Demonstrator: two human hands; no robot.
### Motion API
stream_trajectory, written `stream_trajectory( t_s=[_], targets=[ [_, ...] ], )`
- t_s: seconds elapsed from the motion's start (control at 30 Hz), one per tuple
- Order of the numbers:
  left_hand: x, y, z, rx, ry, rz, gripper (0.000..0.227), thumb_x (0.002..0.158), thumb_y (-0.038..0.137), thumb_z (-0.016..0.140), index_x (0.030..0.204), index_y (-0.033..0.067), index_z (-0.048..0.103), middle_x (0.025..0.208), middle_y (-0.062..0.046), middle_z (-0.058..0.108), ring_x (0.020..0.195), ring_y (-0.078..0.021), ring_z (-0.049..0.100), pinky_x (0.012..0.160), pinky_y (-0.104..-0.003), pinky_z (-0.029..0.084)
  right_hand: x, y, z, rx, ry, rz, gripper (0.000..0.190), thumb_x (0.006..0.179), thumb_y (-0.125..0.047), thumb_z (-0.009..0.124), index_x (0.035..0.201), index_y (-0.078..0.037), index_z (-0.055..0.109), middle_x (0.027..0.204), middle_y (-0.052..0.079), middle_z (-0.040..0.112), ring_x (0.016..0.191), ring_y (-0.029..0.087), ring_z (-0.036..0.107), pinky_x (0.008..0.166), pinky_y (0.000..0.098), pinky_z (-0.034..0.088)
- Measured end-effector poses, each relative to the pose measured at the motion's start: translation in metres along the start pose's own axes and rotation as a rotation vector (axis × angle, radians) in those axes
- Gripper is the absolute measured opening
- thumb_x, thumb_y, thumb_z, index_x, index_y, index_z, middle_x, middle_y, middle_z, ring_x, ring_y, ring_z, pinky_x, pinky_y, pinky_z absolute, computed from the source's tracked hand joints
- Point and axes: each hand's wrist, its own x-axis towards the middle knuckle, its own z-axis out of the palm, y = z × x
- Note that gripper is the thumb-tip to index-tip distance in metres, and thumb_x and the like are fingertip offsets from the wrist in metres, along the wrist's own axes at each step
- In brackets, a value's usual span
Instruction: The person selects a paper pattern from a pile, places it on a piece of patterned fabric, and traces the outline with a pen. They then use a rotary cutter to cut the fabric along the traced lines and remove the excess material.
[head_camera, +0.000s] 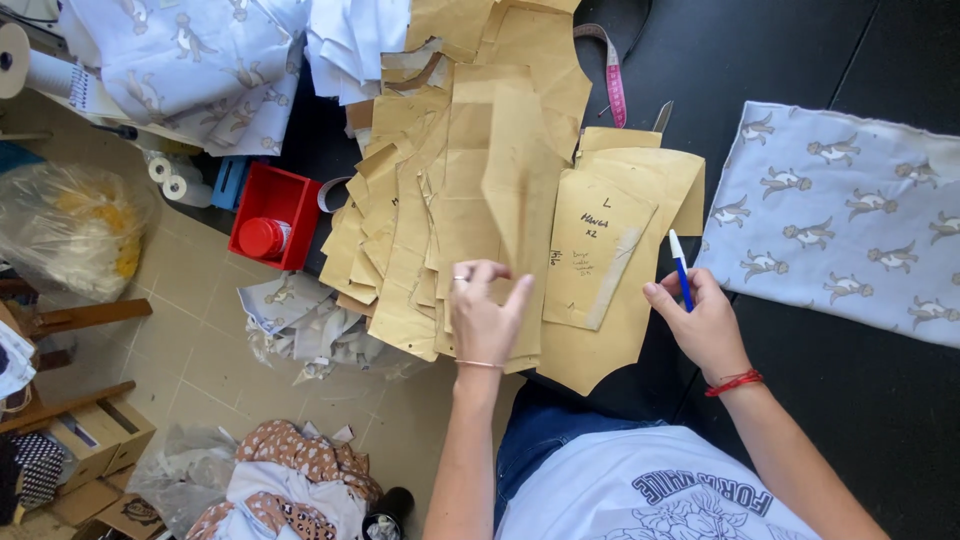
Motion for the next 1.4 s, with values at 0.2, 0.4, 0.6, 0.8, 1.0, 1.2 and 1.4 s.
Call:
stream_trajectory(
  t_s=[0.2, 0.4, 0.6, 0.8, 1.0, 1.2, 1.4],
  targets=[
    [-0.02, 0.014, 0.011, -0.271, -0.501, 0.127, 0.007, 0.078, 0.025, 0.062, 0.083, 0.0206, 0.064, 0.092, 0.0, 0.064, 0.088, -0.0194, 0.062, 0.072, -0.031, 0.048, -0.005, -0.013, 0.011, 0.451, -0.032, 0.005, 0.026, 0.087, -0.021, 0.057, 0.097, 0.0, 0.045, 0.063, 0.003, 0.046, 0.038, 0.005, 0.037, 0.033, 0.0159, 0.03],
    [0.009, -0.011, -0.014, 0.054, -0.016, -0.098, 0.036, 0.074, 0.01, 0.064, 0.107, 0.0108, 0.05, 0.111, -0.015, 0.043, 0.101, -0.0358, 0.05, 0.085, -0.046, 0.044, -0.008, -0.019, 0.013, 0.387, -0.019, -0.043, 0.031, 0.079, -0.019, 0.066, 0.097, -0.002, 0.047, 0.072, 0.004, 0.057, 0.049, 0.001, 0.042, 0.042, 0.0135, 0.031],
    [0.024, -0.048, -0.017, 0.011, -0.019, -0.273, 0.054, 0.06, 0.019, 0.077, 0.105, 0.018, 0.047, 0.091, -0.002, 0.055, 0.074, -0.0187, 0.061, 0.07, -0.033, 0.047, 0.001, -0.003, 0.021, 0.36, -0.034, -0.077, 0.051, 0.07, -0.018, 0.073, 0.108, 0.002, 0.044, 0.075, 0.007, 0.057, 0.054, 0.003, 0.045, 0.047, 0.0127, 0.034],
    [0.002, -0.004, -0.018, -0.128, 0.014, -0.256, 0.024, 0.072, 0.018, 0.068, 0.094, 0.0159, 0.058, 0.082, -0.004, 0.065, 0.071, -0.0178, 0.062, 0.065, -0.03, 0.047, 0.001, -0.004, 0.021, 0.33, -0.027, -0.086, 0.043, 0.071, -0.017, 0.072, 0.102, 0.0, 0.048, 0.072, 0.006, 0.056, 0.048, 0.004, 0.044, 0.041, 0.0137, 0.033],
    [-0.037, 0.033, 0.002, -0.323, -0.206, 0.409, 0.015, 0.07, 0.019, 0.068, 0.084, 0.019, 0.063, 0.077, 0.004, 0.063, 0.075, -0.0131, 0.061, 0.07, -0.026, 0.047, -0.004, -0.017, 0.017, 0.48, -0.045, -0.007, 0.03, 0.091, -0.032, 0.049, 0.1, -0.004, 0.05, 0.068, 0.004, 0.048, 0.042, 0.006, 0.042, 0.034, 0.0161, 0.033],
    [-0.013, 0.004, -0.012, -0.028, -0.076, 0.01, 0.032, 0.073, 0.032, 0.065, 0.1, 0.0171, 0.056, 0.096, -0.006, 0.055, 0.092, -0.0274, 0.057, 0.078, -0.04, 0.046, -0.003, -0.02, 0.01, 0.518, -0.02, 0.011, 0.045, 0.094, -0.045, 0.036, 0.09, -0.003, 0.049, 0.059, 0.009, 0.044, 0.035, 0.008, 0.036, 0.028, 0.014, 0.026],
    [0.006, -0.039, -0.015, -0.109, 0.009, -0.229, 0.056, 0.062, 0.015, 0.076, 0.109, 0.0089, 0.046, 0.095, -0.014, 0.053, 0.088, -0.0298, 0.057, 0.078, -0.036, 0.046, -0.005, -0.024, 0.013, 0.387, -0.023, -0.006, 0.028, 0.081, -0.019, 0.062, 0.098, -0.003, 0.047, 0.062, 0.005, 0.048, 0.038, 0.008, 0.042, 0.032, 0.0179, 0.035]
  ],
)
